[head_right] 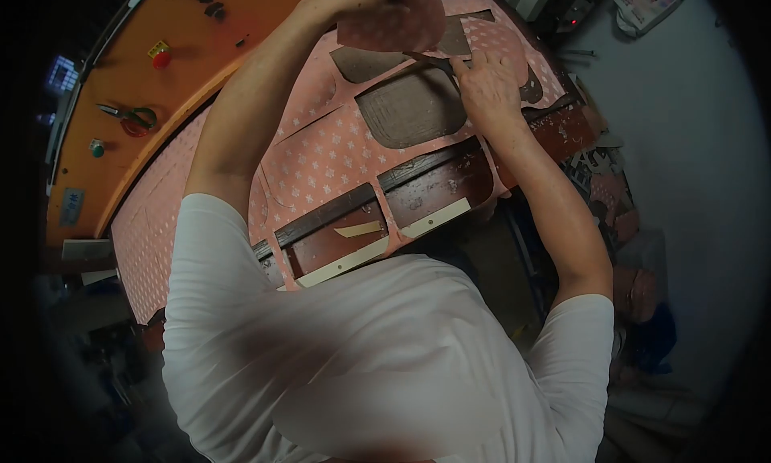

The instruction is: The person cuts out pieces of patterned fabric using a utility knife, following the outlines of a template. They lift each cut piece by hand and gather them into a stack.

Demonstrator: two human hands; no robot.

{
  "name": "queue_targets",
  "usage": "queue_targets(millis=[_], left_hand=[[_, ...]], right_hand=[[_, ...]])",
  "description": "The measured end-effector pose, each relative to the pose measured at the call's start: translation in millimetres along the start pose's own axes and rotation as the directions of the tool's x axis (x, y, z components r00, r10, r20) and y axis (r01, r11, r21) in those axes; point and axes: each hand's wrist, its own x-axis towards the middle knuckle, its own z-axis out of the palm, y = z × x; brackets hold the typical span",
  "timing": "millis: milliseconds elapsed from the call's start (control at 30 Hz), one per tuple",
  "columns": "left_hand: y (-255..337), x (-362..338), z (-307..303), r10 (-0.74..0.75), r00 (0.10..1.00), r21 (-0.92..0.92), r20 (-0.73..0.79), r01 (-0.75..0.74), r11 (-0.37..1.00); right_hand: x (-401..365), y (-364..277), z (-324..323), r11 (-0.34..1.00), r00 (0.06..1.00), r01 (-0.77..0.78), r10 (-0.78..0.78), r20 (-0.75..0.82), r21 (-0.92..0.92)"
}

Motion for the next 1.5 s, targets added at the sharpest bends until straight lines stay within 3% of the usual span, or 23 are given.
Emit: queue_targets(millis=[200, 500, 600, 700, 800, 900, 933, 1033, 1067, 1167, 1200, 1233, 1333, 1367, 1467, 1500], left_hand=[[2.3, 4.3, -2.6, -0.017, 1.0, 0.017, 0.014, 0.017, 1.0], [11.0, 0.7, -10.8, -0.076, 0.997, 0.062, 0.007, 0.075, 0.995], [18.8, -4.4, -18.5, -0.112, 0.994, 0.052, -0.016, 0.112, 0.992], [23.9, -8.5, -37.7, -0.163, 0.986, -0.008, -0.041, 0.163, 0.987], [38.6, -18.1, -49.8, -0.212, 0.972, -0.125, -0.106, 0.199, 0.972], [53.8, -14.1, -39.1, -0.325, 0.927, -0.361, -0.189, 0.243, 0.9], [60.7, -10.7, -35.0, -0.361, 0.909, -0.447, -0.209, 0.24, 0.862], [84.0, 10.3, -22.2, -0.427, 0.88, -0.576, -0.206, 0.244, 0.78], [89.3, 21.9, -12.2, -0.431, 0.87, -0.612, -0.238, 0.21, 0.762], [90.1, 56.7, 25.3, -0.53, 0.813, -0.845, -0.24, 0.093, 0.526], [98.6, 68.4, 36.5, -0.614, 0.772, -0.935, -0.164, 0.078, 0.347], [97.2, 79.2, 61.2, -0.619, 0.748, -0.944, -0.238, -0.03, 0.327], [92.4, 85.1, 165.1, -0.751, 0.595, -0.682, -0.286, 0.424, 0.596], [102.2, 79.0, 186.6, -0.739, 0.568, -0.558, -0.362, 0.504, 0.66], [130.0, 47.9, 204.5, -0.58, 0.595, -0.416, -0.556, 0.405, 0.814], [133.0, 37.4, 198.0, -0.585, 0.617, -0.419, -0.526, 0.411, 0.81]], right_hand=[[3.5, 4.3, -4.4, 0.999, 0.999, 0.031, -0.032, -0.042, -0.029], [2.2, 22.3, 6.6, 1.0, 0.999, 0.003, -0.003, 0.045, 0.004], [2.7, 31.3, 11.6, 0.994, 0.988, 0.005, 0.012, 0.152, -0.111], [-14.1, 58.2, 15.2, 0.996, 1.0, 0.011, -0.013, 0.027, 0.086], [-42.3, 79.2, -1.5, 0.962, 0.984, -0.029, 0.075, -0.159, 0.27], [-93.0, 96.5, 1.3, 0.831, 0.938, -0.258, 0.337, -0.077, 0.492], [-110.5, 100.8, 3.1, 0.711, 0.901, -0.362, 0.432, 0.031, 0.603], [-155.4, 113.2, 6.0, 0.442, 0.769, -0.587, 0.566, 0.298, 0.678], [-170.0, 119.2, 11.9, 0.408, 0.741, -0.619, 0.588, 0.326, 0.671], [-201.7, 136.2, 19.7, 0.314, 0.658, -0.689, 0.649, 0.382, 0.653], [-206.6, 141.6, 15.3, 0.287, 0.637, -0.698, 0.668, 0.386, 0.655], [-211.7, 145.5, 12.7, 0.26, 0.615, -0.707, 0.685, 0.391, 0.658], [-229.0, 159.5, 23.8, 0.163, 0.593, -0.654, 0.716, 0.367, 0.739], [-230.4, 163.6, 25.5, 0.162, 0.594, -0.65, 0.718, 0.363, 0.743], [-232.3, 169.5, 26.2, 0.128, 0.588, -0.644, 0.713, 0.381, 0.755], [-230.8, 169.5, 25.4, 0.098, 0.582, -0.645, 0.706, 0.403, 0.758]])
